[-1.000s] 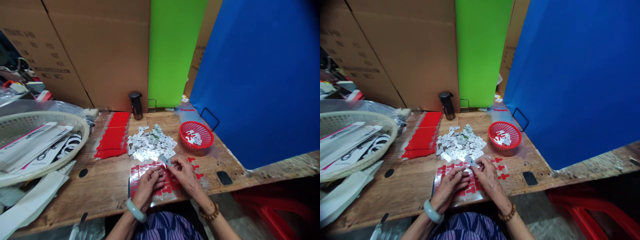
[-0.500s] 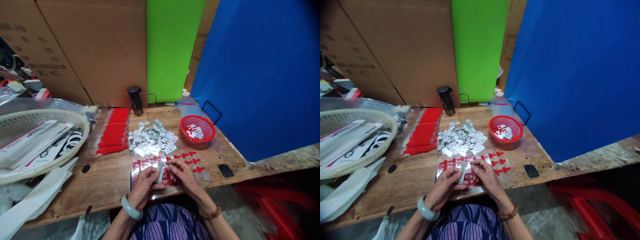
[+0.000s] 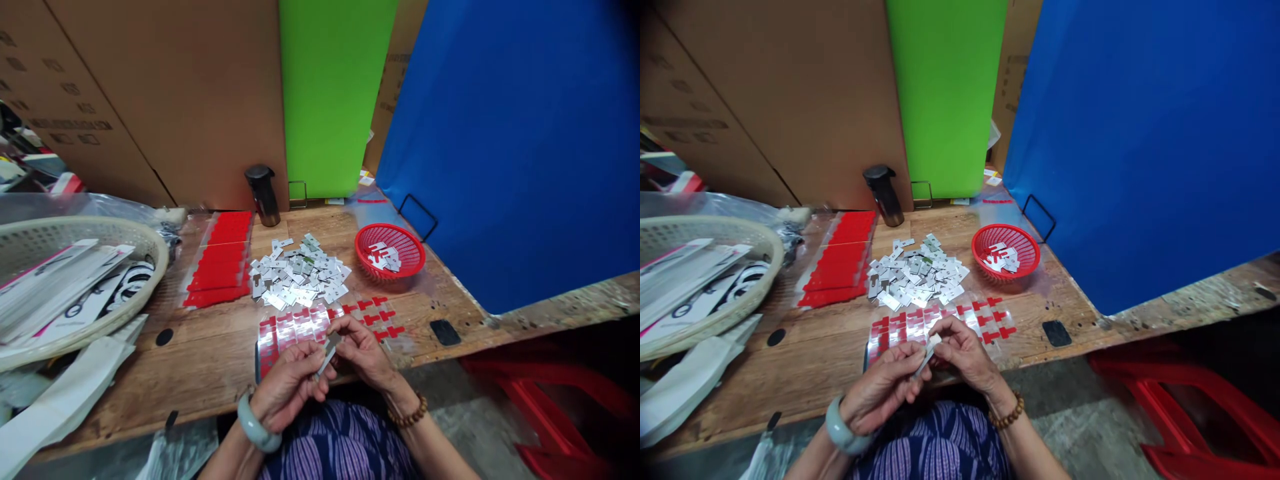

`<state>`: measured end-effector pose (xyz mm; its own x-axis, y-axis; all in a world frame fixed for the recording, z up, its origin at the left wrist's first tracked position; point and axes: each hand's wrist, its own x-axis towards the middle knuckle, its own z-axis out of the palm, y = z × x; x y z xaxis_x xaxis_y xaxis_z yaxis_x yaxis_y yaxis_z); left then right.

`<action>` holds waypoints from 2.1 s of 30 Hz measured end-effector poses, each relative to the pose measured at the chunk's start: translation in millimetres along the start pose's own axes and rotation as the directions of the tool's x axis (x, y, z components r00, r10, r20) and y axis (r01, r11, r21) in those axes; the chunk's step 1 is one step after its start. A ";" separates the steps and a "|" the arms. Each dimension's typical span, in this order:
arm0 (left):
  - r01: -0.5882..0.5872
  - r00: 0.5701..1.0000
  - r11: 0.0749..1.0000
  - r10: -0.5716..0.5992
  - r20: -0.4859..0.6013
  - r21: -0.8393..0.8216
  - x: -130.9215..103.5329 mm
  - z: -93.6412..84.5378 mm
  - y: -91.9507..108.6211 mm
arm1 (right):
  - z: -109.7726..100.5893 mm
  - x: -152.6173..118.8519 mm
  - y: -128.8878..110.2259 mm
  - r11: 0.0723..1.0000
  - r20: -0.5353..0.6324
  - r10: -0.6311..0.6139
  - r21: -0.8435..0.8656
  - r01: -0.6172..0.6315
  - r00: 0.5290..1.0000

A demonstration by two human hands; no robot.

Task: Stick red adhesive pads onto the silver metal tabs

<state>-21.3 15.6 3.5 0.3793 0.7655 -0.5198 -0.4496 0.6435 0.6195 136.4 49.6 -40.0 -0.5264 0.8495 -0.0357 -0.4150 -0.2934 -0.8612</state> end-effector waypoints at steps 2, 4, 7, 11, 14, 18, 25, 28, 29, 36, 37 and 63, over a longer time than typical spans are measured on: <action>0.016 1.000 0.999 -0.015 0.008 -0.031 0.8 0.7 -0.8 | 2.4 -0.8 -0.6 1.000 -0.037 -0.008 -0.012 0.008 0.999; 0.025 1.000 0.998 -0.025 0.002 -0.051 1.0 1.5 -1.1 | 5.2 -1.1 -0.9 1.000 -0.081 -0.003 -0.031 0.000 0.997; 0.009 0.999 0.999 -0.011 -0.042 -0.042 1.0 -0.2 -1.4 | 6.5 -1.6 -1.2 0.993 -0.125 0.032 -0.106 -0.045 0.992; -0.036 0.983 0.996 0.049 -0.175 0.079 4.4 -11.9 -2.4 | -7.4 -4.5 -4.2 0.950 -0.192 0.050 -0.294 -0.106 0.980; -0.100 0.943 0.978 0.152 -0.295 0.183 10.3 -23.9 -3.5 | -29.6 -7.8 -8.0 0.844 -0.393 -0.111 -0.522 -0.122 0.913; -0.154 0.914 0.952 0.239 -0.328 0.265 19.5 -33.7 -4.2 | -48.9 -10.0 -13.2 0.616 -0.432 -0.315 -0.770 -0.165 0.845; -0.207 0.897 0.956 0.270 -0.351 0.209 31.0 -33.6 -7.2 | -27.9 1.0 -12.7 0.366 -0.270 -0.356 -0.921 -0.132 0.895; -0.196 0.902 0.962 0.253 -0.349 0.190 34.2 -32.1 -9.6 | -27.4 8.2 -3.2 0.272 -0.249 -0.374 -0.950 -0.151 0.893; -0.190 0.903 0.964 0.245 -0.352 0.185 35.2 -31.4 -10.3 | -29.0 10.4 0.5 0.247 -0.245 -0.381 -0.956 -0.157 0.891; -0.170 0.894 0.972 0.222 -0.389 0.164 40.0 -27.7 -12.3 | -33.4 20.6 6.6 0.183 -0.186 -0.374 -0.975 -0.124 0.909; -0.165 0.892 0.972 0.220 -0.395 0.169 40.1 -27.8 -12.3 | -32.1 21.6 3.4 0.185 -0.183 -0.356 -0.975 -0.123 0.916; -0.169 0.912 0.975 0.209 -0.353 0.141 44.3 -20.5 -14.7 | -9.1 26.1 14.6 0.196 -0.299 -0.423 -0.952 -0.236 0.855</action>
<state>-14.4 40.1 -40.6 -0.0335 0.8330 -0.5523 -0.3882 0.4983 0.7752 123.4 71.5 -58.1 -0.0529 0.9819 0.1818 0.7489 0.1595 -0.6432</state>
